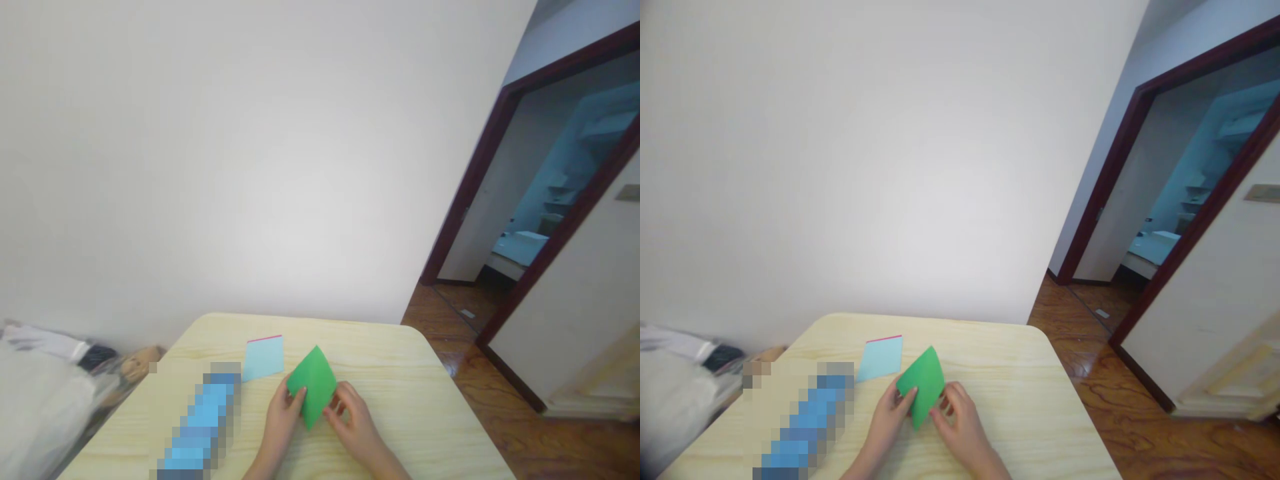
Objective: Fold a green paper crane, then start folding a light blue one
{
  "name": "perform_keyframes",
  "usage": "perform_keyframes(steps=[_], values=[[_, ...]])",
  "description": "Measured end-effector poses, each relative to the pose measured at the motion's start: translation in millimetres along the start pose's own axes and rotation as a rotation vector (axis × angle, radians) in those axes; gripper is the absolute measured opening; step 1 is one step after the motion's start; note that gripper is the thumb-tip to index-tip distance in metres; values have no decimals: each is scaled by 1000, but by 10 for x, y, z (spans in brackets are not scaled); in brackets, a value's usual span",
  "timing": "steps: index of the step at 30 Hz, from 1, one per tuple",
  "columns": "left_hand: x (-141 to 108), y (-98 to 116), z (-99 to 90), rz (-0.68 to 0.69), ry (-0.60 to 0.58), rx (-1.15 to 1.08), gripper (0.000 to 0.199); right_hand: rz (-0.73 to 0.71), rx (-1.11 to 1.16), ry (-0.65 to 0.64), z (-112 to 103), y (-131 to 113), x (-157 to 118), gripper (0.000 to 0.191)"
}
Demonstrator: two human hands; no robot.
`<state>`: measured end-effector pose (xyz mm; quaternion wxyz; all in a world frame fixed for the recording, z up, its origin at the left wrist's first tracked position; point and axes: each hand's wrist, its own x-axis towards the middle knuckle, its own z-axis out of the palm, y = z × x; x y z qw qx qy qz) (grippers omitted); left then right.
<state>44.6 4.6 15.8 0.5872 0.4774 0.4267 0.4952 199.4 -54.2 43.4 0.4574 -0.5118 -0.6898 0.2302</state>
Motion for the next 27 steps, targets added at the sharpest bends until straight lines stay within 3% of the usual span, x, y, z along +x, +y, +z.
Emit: perform_keyframes(steps=[4,6,9,14,18,23,27], values=[[49,43,-78,-2,-118,122,59,7,-56,1,-261,25,-51,49],[61,53,-87,8,-163,185,58,-21,-159,-72,-368,52,-103,54],[78,61,-69,21,-212,257,49,-75,-331,-181,-442,88,-190,43],[92,73,-22,19,-275,311,28,-124,-489,-133,-410,75,-262,11],[66,104,6,33,-325,307,21,-130,-396,-61,-325,28,-234,11],[-6,199,24,77,-326,314,26,50,-152,99,-166,32,-145,7],[-104,336,21,123,-281,370,31,138,-61,134,-68,53,-98,10]])
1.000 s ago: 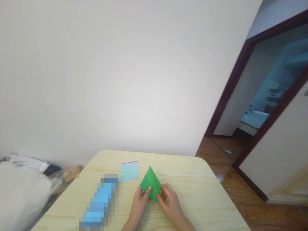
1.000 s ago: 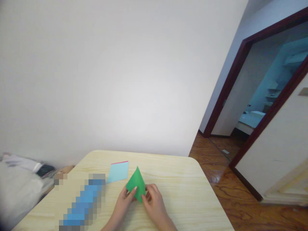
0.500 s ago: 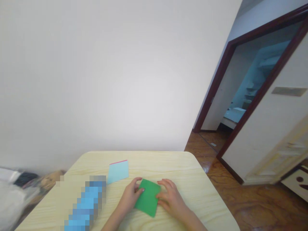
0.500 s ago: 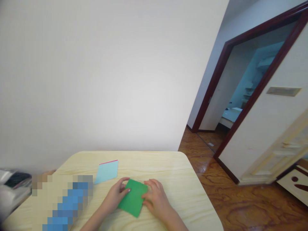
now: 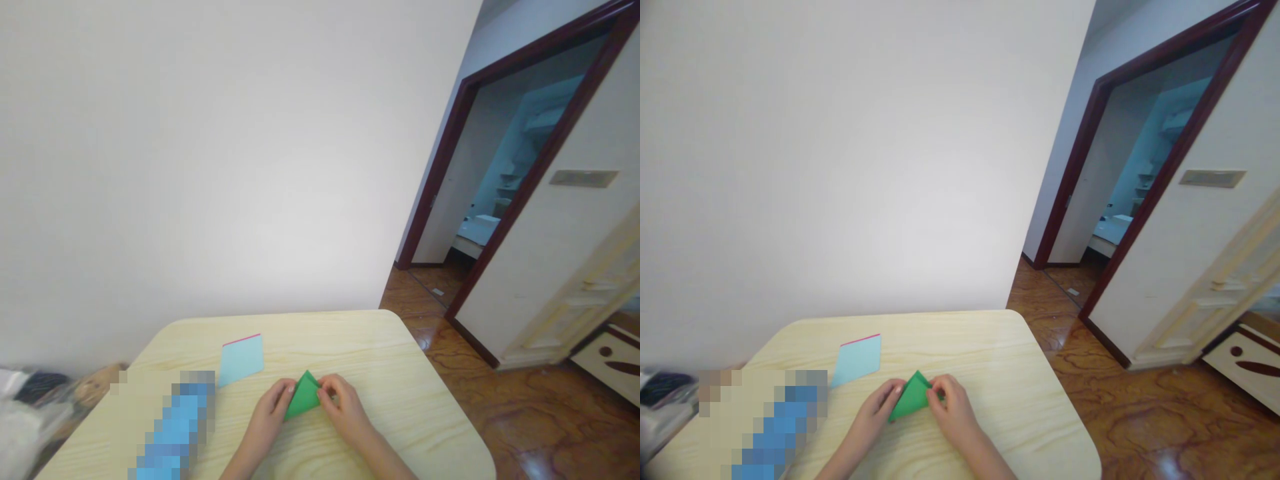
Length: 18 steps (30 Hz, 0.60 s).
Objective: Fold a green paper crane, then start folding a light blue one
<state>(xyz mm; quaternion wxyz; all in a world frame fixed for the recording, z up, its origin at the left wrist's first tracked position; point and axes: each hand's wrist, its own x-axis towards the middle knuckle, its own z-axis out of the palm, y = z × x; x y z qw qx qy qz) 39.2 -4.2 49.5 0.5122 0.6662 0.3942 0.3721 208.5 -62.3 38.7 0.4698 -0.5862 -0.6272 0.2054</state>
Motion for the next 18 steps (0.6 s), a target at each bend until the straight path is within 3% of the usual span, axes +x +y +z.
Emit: perform_keyframes(steps=[7,10,14,18], values=[[-108,109,-30,20,27,140,20,16,66,62,3,-51,-47,11],[-117,131,-34,13,38,185,19,45,147,41,-42,-144,-52,3],[-139,219,-29,26,19,196,19,94,202,25,-93,-318,5,26],[-177,299,-32,47,40,210,18,53,129,38,-122,-466,71,11]])
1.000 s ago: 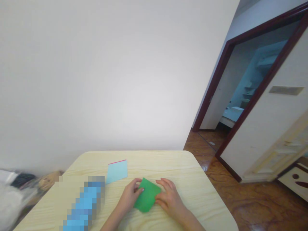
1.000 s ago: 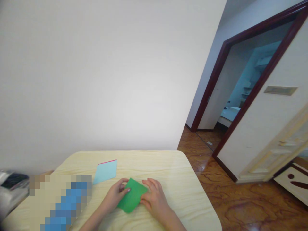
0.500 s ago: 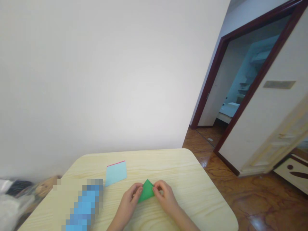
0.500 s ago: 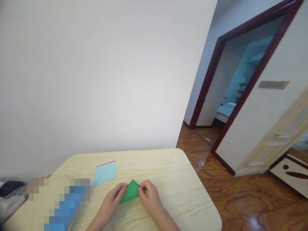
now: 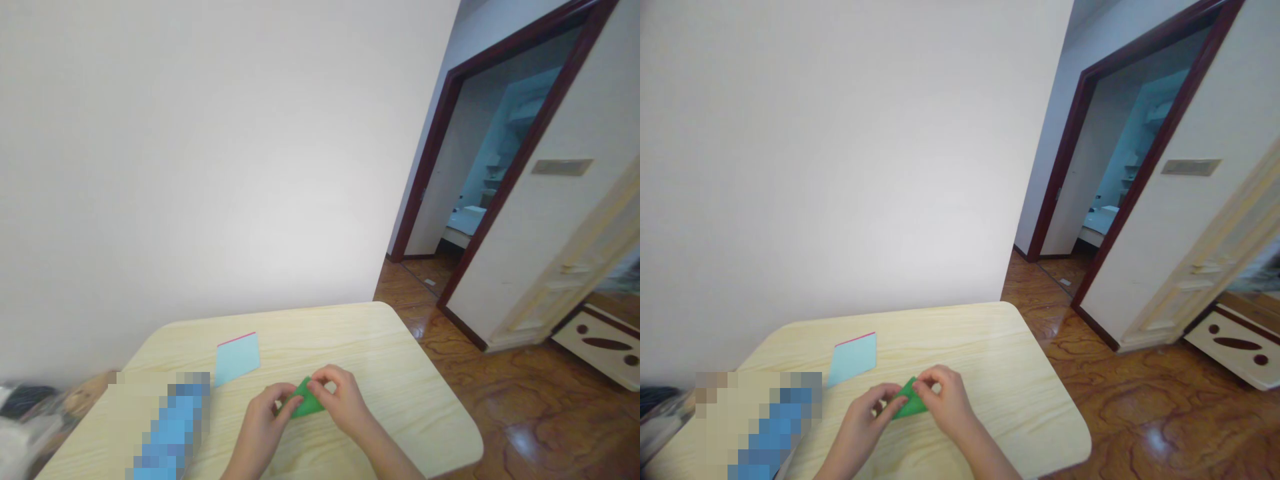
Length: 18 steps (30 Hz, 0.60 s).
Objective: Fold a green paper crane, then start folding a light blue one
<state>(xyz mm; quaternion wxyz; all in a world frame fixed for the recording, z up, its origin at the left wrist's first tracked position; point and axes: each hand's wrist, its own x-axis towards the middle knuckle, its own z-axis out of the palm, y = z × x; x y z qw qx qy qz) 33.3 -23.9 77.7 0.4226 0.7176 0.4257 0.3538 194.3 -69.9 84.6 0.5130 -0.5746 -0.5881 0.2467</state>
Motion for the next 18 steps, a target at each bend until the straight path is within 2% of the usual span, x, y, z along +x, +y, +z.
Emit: perform_keyframes(steps=[4,9,12,18], values=[[-37,-4,-54,-55,96,-67,26,-30,19,60,-33,-69,-6,11],[-81,-17,-119,-149,96,-278,33,-2,52,108,-111,-92,-55,15],[-115,28,-122,-191,149,-378,36,24,61,124,-132,-91,-79,18],[-179,123,-84,-173,247,-440,34,-17,50,134,-132,-94,-108,21]])
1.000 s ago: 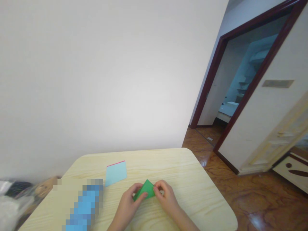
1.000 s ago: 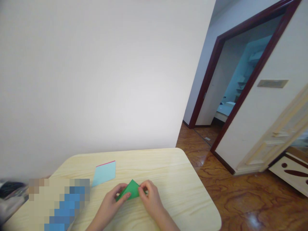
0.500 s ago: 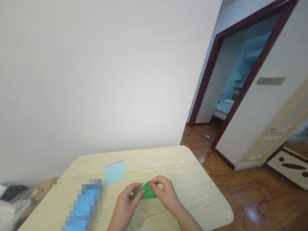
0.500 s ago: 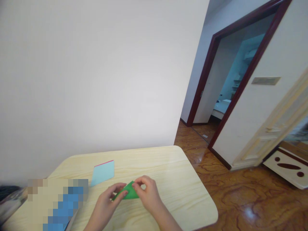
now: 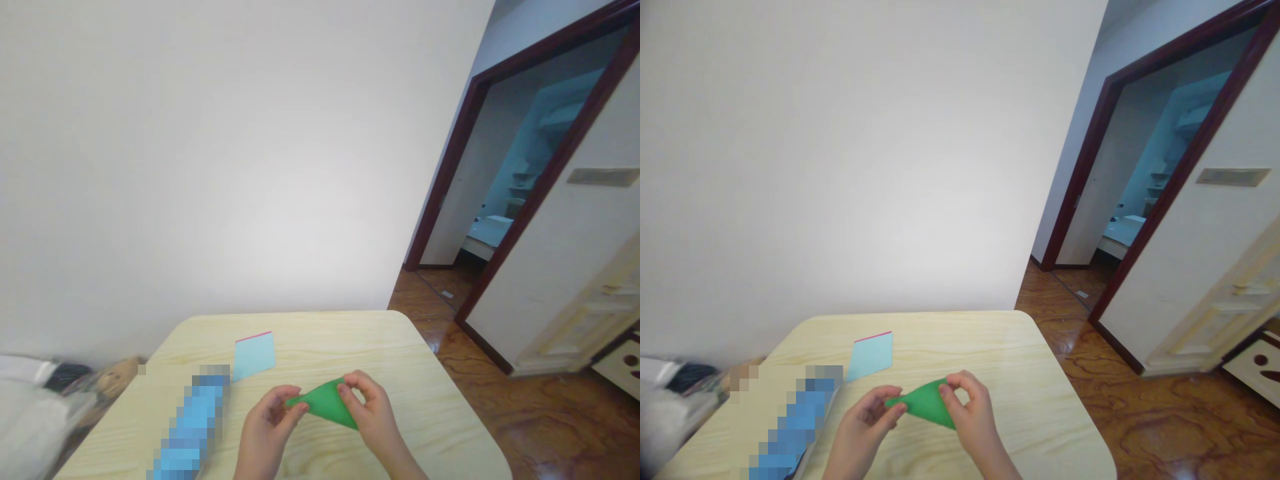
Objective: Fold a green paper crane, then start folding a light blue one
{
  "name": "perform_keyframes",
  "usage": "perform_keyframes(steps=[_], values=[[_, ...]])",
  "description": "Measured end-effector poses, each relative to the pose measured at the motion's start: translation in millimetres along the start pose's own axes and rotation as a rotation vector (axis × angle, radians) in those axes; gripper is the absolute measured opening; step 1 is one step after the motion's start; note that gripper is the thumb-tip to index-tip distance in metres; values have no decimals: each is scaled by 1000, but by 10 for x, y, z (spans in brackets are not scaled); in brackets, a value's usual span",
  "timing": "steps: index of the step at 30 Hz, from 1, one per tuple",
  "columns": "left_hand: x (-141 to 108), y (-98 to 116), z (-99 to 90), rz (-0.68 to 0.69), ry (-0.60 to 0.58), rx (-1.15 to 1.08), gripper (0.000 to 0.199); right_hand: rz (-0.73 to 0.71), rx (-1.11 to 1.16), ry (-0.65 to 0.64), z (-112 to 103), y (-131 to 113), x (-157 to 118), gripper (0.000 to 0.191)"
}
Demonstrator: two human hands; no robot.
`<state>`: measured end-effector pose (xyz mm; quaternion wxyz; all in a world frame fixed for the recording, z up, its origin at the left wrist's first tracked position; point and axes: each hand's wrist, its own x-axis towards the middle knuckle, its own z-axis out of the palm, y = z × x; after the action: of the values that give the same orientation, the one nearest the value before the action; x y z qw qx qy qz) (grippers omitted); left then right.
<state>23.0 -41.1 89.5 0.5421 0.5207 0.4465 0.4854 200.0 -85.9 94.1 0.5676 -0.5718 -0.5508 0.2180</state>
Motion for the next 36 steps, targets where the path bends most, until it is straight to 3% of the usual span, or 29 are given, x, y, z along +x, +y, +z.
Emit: perform_keyframes(steps=[7,12,22,36], values=[[-6,26,-8,-51,-53,-136,38,11,3,-8,-31,-11,-46,22],[-14,45,-18,-88,-66,-116,36,22,18,0,-56,-34,-75,22],[-68,44,92,11,120,-65,33,30,45,16,-32,20,-115,22],[-95,51,74,60,168,13,32,-14,1,59,-45,-19,-151,23]])
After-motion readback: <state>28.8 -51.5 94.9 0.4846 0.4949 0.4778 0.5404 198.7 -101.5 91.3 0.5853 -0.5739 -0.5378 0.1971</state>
